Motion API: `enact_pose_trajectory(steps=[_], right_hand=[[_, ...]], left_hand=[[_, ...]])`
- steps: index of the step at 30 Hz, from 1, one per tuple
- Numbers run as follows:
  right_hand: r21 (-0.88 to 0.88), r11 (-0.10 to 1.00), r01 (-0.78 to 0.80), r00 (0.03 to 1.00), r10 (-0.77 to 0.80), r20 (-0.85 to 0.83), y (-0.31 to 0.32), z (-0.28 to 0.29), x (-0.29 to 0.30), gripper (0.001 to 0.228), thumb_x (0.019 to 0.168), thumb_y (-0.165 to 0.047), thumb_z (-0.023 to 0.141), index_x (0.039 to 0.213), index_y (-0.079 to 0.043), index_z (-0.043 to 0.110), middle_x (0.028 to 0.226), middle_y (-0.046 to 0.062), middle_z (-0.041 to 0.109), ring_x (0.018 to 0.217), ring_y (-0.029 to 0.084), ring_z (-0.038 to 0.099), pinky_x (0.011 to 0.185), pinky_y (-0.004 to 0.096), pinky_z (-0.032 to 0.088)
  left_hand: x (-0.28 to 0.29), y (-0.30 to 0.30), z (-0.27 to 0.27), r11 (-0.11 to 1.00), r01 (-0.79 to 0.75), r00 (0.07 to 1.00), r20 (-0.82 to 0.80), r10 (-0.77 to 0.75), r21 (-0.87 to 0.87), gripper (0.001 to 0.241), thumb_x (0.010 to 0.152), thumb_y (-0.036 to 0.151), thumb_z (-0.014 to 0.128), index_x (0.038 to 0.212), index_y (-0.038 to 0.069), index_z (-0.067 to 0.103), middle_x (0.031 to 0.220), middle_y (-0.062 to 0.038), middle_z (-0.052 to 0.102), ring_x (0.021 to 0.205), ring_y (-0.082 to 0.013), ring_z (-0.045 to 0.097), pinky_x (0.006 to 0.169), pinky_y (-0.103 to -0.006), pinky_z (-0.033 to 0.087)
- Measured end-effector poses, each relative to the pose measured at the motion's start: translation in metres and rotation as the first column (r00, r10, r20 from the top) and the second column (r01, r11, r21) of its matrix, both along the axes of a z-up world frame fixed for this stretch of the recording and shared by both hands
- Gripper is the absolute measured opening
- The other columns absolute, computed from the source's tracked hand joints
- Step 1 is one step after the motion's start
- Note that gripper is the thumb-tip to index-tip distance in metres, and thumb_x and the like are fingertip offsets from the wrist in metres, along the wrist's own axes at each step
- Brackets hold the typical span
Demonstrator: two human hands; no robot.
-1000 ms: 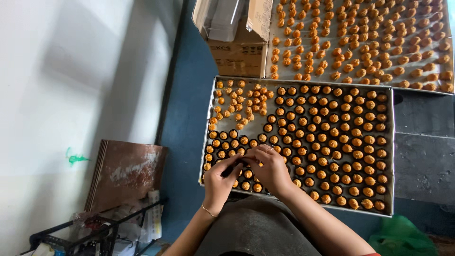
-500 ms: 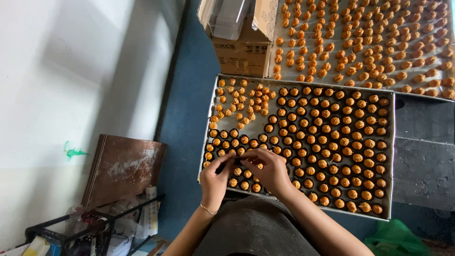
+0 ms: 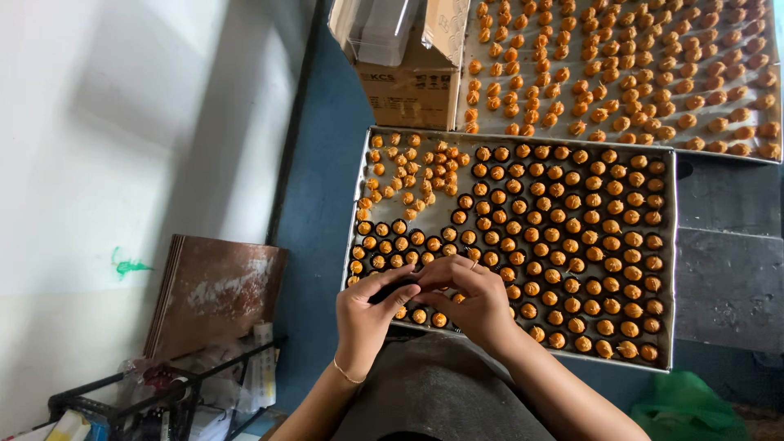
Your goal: The person places small round pastries into black paper liners on a metal baking tray. They pick up each pastry from a pile on the tray and insert it into an empty liner, working systematically across the tray.
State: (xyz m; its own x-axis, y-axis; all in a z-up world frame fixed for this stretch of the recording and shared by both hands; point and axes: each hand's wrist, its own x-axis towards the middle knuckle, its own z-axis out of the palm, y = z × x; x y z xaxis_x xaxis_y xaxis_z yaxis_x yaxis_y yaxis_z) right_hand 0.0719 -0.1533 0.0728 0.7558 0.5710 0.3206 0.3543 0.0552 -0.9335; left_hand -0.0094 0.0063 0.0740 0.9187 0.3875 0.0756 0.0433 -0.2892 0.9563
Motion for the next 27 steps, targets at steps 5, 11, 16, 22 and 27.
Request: enact_pose_trajectory(steps=[5,11,16,22,27], right_hand=[[0.047,0.999,-0.008,0.998,0.011,-0.062,-0.004,-0.003,0.0,0.018,0.081,0.0,0.082,0.095,0.0,0.072,0.096,0.012,0.072,0.091,0.021,0.074,0.077,0.029,0.07],[0.127,0.992,-0.016,0.967,0.048,-0.249,-0.008,-0.006,0.002,0.013,0.085,-0.002,0.078,0.096,-0.001,0.071,0.096,0.01,0.073,0.091,0.018,0.073,0.084,0.028,0.065],[0.12,0.993,-0.013,0.894,0.065,-0.442,-0.01,-0.006,0.002,0.011,0.089,-0.009,0.076,0.097,-0.003,0.072,0.098,0.01,0.075,0.091,0.019,0.073,0.083,0.029,0.063],[0.108,0.994,-0.015,0.8,0.076,-0.595,-0.012,-0.015,0.005,0.013,0.09,-0.011,0.076,0.099,-0.002,0.074,0.096,0.01,0.076,0.085,0.016,0.072,0.079,0.026,0.06],[0.148,0.989,0.026,0.749,0.079,-0.658,-0.01,-0.018,0.004,0.015,0.091,-0.011,0.073,0.1,0.0,0.074,0.094,0.013,0.076,0.082,0.02,0.074,0.079,0.031,0.064]], left_hand=[[-0.001,-0.002,-0.002,0.998,0.027,0.998,-0.047,-0.03,-0.056,0.032,0.083,0.022,0.078,0.113,0.011,0.077,0.109,-0.004,0.08,0.103,-0.0149,0.077,0.09,-0.0266,0.064],[-0.002,-0.002,-0.005,0.986,0.007,0.988,-0.15,-0.033,-0.167,0.035,0.084,0.025,0.076,0.116,0.011,0.077,0.113,-0.006,0.08,0.106,-0.0139,0.076,0.093,-0.0252,0.062],[-0.001,-0.002,-0.002,0.978,-0.011,0.977,-0.209,-0.034,-0.208,0.037,0.082,0.028,0.076,0.116,0.012,0.077,0.114,-0.006,0.079,0.109,-0.0157,0.075,0.094,-0.0269,0.063],[-0.003,0.0,-0.007,0.975,-0.007,0.983,-0.18,-0.033,-0.221,0.035,0.083,0.024,0.078,0.116,0.011,0.078,0.111,-0.007,0.081,0.102,-0.0112,0.075,0.09,-0.0228,0.059],[-0.003,0.001,-0.004,0.974,0.003,0.977,-0.209,-0.051,-0.225,0.036,0.084,0.026,0.076,0.118,0.014,0.077,0.106,-0.004,0.082,0.097,-0.0109,0.075,0.085,-0.022,0.06]])
